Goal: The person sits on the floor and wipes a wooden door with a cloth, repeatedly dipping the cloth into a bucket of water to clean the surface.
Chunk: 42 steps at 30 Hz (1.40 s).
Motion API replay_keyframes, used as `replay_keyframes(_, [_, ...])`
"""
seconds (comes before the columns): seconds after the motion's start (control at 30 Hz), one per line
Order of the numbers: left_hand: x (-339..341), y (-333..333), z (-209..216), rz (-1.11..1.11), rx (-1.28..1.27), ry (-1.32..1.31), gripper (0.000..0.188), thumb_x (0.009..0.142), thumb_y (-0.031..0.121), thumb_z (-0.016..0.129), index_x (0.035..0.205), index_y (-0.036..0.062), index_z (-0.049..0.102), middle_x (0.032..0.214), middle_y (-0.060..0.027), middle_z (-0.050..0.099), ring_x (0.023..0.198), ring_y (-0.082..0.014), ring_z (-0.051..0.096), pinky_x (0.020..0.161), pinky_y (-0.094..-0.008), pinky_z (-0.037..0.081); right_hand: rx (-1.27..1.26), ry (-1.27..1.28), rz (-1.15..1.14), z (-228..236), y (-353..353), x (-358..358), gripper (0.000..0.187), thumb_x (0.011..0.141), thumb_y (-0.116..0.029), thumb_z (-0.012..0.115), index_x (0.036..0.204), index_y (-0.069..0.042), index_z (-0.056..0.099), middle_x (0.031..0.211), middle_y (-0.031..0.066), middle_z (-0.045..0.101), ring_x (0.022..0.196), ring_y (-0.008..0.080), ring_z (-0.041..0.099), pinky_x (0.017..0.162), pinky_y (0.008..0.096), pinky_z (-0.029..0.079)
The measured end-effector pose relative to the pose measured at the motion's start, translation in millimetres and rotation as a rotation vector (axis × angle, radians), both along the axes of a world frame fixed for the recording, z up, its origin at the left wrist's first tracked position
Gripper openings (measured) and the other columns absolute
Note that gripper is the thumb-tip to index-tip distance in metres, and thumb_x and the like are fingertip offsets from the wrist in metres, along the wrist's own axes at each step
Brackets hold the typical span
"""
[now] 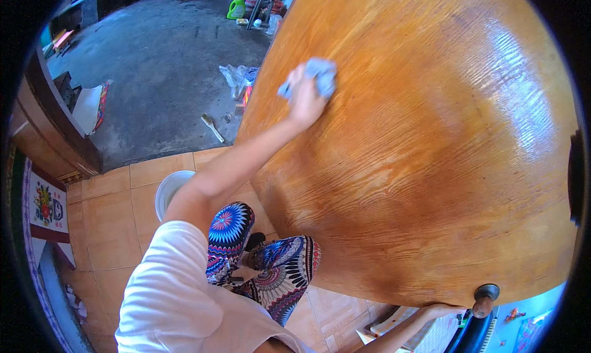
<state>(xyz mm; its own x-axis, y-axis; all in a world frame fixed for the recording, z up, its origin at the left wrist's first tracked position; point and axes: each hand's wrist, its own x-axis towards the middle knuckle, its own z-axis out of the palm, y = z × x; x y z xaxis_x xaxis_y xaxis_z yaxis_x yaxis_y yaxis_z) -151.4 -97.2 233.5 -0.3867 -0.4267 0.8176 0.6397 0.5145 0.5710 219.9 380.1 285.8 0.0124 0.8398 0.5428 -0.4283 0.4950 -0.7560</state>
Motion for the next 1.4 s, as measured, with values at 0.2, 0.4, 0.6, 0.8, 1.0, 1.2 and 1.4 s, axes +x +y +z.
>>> replay_keyframes(0.2, [-41,1,196,-0.009,0.065,0.355,0.043,0.074,-0.002,0.062,0.117,0.0047,0.061,0.119,-0.0193,0.06,0.115,-0.0422,0.051,0.099,-0.0498,0.04,-0.002,-0.018,-0.064,8,-10,7,0.084,0.103,-0.067,0.028,0.154,-0.001,0.035,0.158,0.0162,0.037,0.139,0.0341,0.042,0.117,0.0469,0.036])
replay_keyframes(0.4, [-28,-9,92,0.016,-0.062,0.313,0.051,0.072,0.0,0.069,0.122,0.0015,0.056,0.124,-0.0203,0.056,0.121,-0.0439,0.046,0.103,-0.0526,0.038,-0.073,0.021,-0.033,8,-29,7,0.081,0.104,-0.065,0.028,0.153,-0.002,0.038,0.156,0.0159,0.042,0.138,0.0338,0.045,0.117,0.0461,0.037])
replay_keyframes(0.6, [-6,-4,-168,0.06,-0.017,-0.252,0.053,0.08,0.001,0.059,0.133,0.0048,0.059,0.145,-0.0243,0.044,0.134,-0.0463,0.039,0.116,-0.0546,0.027,-0.047,-0.013,-0.053,7,-6,-4,0.08,0.105,-0.063,0.028,0.153,0.0,0.037,0.156,0.0162,0.041,0.138,0.0328,0.045,0.117,0.045,0.036])
replay_keyframes(0.8, [58,25,-155,-0.218,0.155,-1.094,0.042,0.09,0.01,0.055,0.132,0.003,0.053,0.131,-0.0243,0.052,0.123,-0.0492,0.046,0.111,-0.0519,0.036,-0.025,0.02,0.052,-4,-3,9,0.088,0.102,-0.07,0.024,0.156,-0.001,0.031,0.162,0.017,0.031,0.145,0.0365,0.033,0.122,0.05,0.025])
replay_keyframes(1.0, [5,8,31,-0.154,0.079,-0.038,0.046,0.08,0.001,0.056,0.125,0.0044,0.06,0.121,-0.0246,0.057,0.128,-0.0463,0.043,0.11,-0.0502,0.036,-0.021,-0.008,0.032,-4,-14,10,0.088,0.103,-0.068,0.02,0.158,0.0,0.023,0.164,0.0182,0.024,0.148,0.0357,0.029,0.123,0.0504,0.023])
replay_keyframes(1.2, [-17,-2,293,-0.222,-0.139,0.618,0.045,0.081,-0.004,0.051,0.125,0.0023,0.057,0.123,-0.0243,0.058,0.12,-0.0462,0.049,0.105,-0.0494,0.039,-0.03,-0.008,-0.009,6,-33,23,0.088,0.103,-0.067,0.021,0.158,0.002,0.021,0.164,0.0193,0.022,0.148,0.0357,0.029,0.123,0.0508,0.023])
replay_keyframes(1.4, [13,20,216,0.101,-0.255,0.59,0.053,0.086,0.007,0.059,0.138,0.0048,0.049,0.126,-0.0252,0.055,0.122,-0.0449,0.049,0.105,-0.0531,0.039,-0.059,-0.049,-0.004,3,-41,23,0.088,0.104,-0.067,0.022,0.157,0.003,0.023,0.164,0.0196,0.024,0.146,0.0362,0.031,0.123,0.0501,0.025])
